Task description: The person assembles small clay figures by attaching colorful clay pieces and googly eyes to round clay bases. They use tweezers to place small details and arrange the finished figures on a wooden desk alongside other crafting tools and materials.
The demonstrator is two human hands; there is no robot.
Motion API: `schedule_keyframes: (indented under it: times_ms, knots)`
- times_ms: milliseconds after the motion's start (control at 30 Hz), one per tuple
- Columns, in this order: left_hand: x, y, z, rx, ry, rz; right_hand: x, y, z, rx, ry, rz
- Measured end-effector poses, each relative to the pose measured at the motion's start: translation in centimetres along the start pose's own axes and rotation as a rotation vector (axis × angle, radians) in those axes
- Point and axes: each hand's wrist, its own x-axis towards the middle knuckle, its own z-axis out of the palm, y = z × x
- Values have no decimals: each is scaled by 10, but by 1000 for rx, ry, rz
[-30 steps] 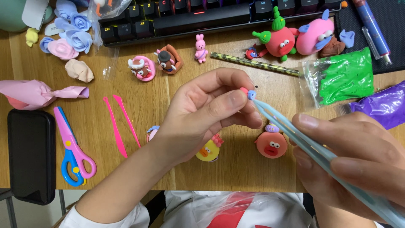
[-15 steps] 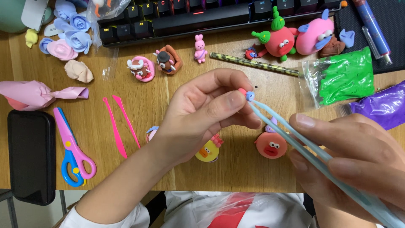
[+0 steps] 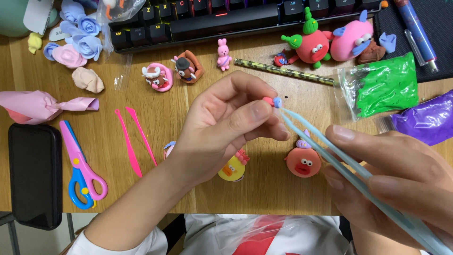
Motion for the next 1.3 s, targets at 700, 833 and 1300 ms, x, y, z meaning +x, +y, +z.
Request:
schedule_keyframes:
  times_ms: [700, 833, 1300]
  knots:
    - [-4, -2, 2, 26, -94, -61, 2, -7, 11, 226, 289, -111]
    - [-6, -3, 1, 10, -97, -40, 8, -19, 11, 197, 290, -121]
    - [-6, -3, -1, -11, -95, -32, 2, -14, 3, 106, 114, -130]
